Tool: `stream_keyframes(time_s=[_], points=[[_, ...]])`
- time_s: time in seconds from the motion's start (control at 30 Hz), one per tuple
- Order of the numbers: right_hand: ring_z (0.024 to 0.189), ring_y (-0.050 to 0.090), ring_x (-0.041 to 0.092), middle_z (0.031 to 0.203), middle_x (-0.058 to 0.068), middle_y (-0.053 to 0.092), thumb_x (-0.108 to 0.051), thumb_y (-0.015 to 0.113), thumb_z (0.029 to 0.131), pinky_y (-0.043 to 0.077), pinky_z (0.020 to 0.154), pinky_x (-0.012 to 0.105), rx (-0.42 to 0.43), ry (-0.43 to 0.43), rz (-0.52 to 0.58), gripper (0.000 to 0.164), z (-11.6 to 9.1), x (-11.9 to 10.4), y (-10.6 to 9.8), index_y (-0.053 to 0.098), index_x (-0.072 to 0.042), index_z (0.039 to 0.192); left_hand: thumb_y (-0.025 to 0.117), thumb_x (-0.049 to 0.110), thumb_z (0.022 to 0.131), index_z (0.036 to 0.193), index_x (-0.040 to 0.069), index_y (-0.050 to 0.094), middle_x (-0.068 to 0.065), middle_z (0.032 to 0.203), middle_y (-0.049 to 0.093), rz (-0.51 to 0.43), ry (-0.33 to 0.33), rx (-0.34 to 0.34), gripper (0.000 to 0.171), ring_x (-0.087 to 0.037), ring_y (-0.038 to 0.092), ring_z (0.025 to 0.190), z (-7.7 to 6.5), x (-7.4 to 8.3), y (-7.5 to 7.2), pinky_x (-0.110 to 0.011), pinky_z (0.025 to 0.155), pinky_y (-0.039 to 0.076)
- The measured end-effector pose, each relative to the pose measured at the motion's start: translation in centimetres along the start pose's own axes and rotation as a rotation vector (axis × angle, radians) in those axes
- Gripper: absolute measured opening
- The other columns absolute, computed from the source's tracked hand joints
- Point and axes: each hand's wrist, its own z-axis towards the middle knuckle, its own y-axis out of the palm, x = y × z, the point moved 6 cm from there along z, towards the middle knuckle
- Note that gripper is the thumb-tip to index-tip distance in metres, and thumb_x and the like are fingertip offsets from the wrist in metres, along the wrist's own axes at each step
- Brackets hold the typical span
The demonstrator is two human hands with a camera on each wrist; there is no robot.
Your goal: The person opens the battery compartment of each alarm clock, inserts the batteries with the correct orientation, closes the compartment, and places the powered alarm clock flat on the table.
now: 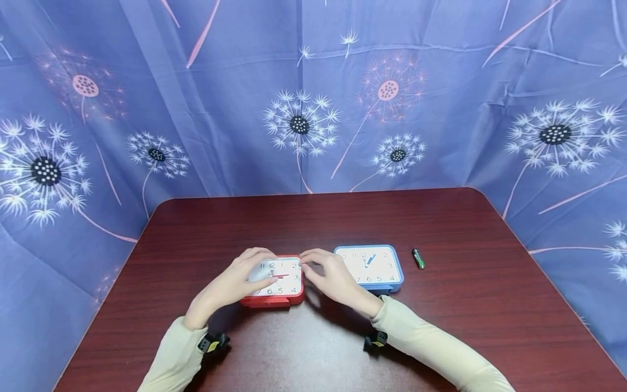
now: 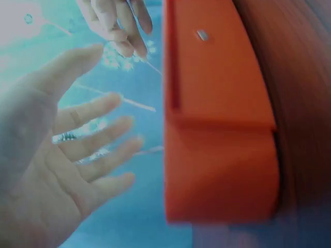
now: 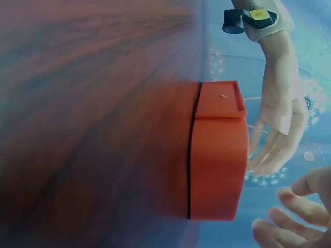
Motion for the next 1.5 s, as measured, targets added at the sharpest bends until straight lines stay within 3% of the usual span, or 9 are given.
stream_keyframes(time_s=[0.17,0.33,0.5,0.7,0.83,0.97,1.17,1.3,1.5], points=[[0.082,0.068,0.013,0.09,0.004,0.072,-0.009,0.064,0.09,0.058,0.072,0.03,0.017,0.042,0.044,0.009,-0.4,0.5,-1.6,0.072,-0.005,0.093,0.07,0.02,0.088,0.107,0.011,0.067,-0.001,0.105,0.068,-0.058,0.088,-0.002,0.021,-0.02,0.065,0.099,1.2,1.9,0.5,-0.037,0.088,0.051],[0.077,0.067,0.012,0.087,0.002,0.071,-0.005,0.062,0.089,0.057,0.071,0.033,0.031,0.041,0.023,0.009,-0.8,1.0,-3.5,0.071,-0.007,0.091,0.065,0.02,0.091,0.11,0.012,0.067,-0.002,0.106,0.069,-0.066,0.106,-0.067,0.02,-0.017,0.065,0.101,2.2,3.0,1.7,-0.035,0.09,0.051],[0.069,0.062,0.005,0.078,-0.001,0.067,-0.006,0.061,0.088,0.054,0.062,0.022,0.025,0.062,-0.026,0.011,-1.3,1.3,-4.9,0.067,-0.011,0.081,0.06,0.022,0.096,0.097,0.01,0.07,-0.005,0.108,0.066,-0.059,0.16,-0.091,0.016,-0.016,0.061,0.104,3.2,4.1,2.5,-0.033,0.09,0.05],[0.053,0.044,-0.001,0.058,-0.01,0.049,-0.01,0.061,0.088,0.038,0.05,0.015,-0.014,0.052,-0.146,0.03,-2.0,1.5,-5.9,0.049,-0.018,0.062,0.052,0.021,0.1,0.085,0.008,0.071,-0.002,0.103,0.064,-0.059,0.139,-0.116,0.027,-0.014,0.06,0.097,4.3,4.9,3.1,-0.031,0.086,0.051],[0.052,0.036,-0.002,0.056,-0.012,0.042,-0.01,0.061,0.087,0.031,0.05,0.016,-0.042,0.067,-0.186,0.032,-2.5,2.1,-6.7,0.046,-0.019,0.06,0.05,0.018,0.1,0.081,0.007,0.067,0.0,0.084,0.062,-0.074,0.132,-0.154,0.028,-0.007,0.056,0.076,5.0,5.3,4.0,-0.025,0.073,0.05],[0.05,0.032,-0.002,0.055,-0.013,0.037,-0.012,0.061,0.088,0.028,0.049,0.017,-0.066,0.122,-0.234,0.035,-3.1,3.0,-7.9,0.044,-0.019,0.059,0.048,0.017,0.101,0.086,0.007,0.066,-0.002,0.079,0.065,-0.078,0.131,-0.185,0.026,-0.003,0.052,0.071,5.7,5.6,5.0,-0.021,0.071,0.048],[0.05,0.033,0.001,0.055,-0.013,0.038,-0.014,0.06,0.09,0.028,0.05,0.019,-0.063,0.201,-0.301,0.032,-4.0,5.2,-9.5,0.047,-0.021,0.062,0.054,0.023,0.099,0.112,0.006,0.062,-0.005,0.1,0.064,-0.096,0.118,-0.201,0.023,-0.012,0.058,0.089,6.6,6.1,6.1,-0.027,0.081,0.049],[0.049,0.035,0.001,0.057,-0.012,0.045,-0.014,0.061,0.09,0.031,0.048,0.019,-0.029,0.206,-0.318,0.022,-4.5,6.4,-10.3,0.053,-0.019,0.071,0.058,0.033,0.097,0.136,0.006,0.046,-0.011,0.128,0.051,-0.078,0.075,-0.219,0.049,-0.021,0.051,0.117,7.0,6.2,7.0,-0.036,0.098,0.045],[0.054,0.038,0.004,0.066,-0.006,0.052,-0.017,0.066,0.088,0.033,0.051,0.02,0.023,0.184,-0.313,0.008,-5.0,7.5,-11.5,0.06,-0.015,0.084,0.068,0.041,0.088,0.151,0.008,0.025,-0.014,0.151,0.027,-0.097,-0.006,-0.243,0.083,-0.028,0.027,0.14,7.9,6.3,8.4,-0.044,0.11,0.037]])
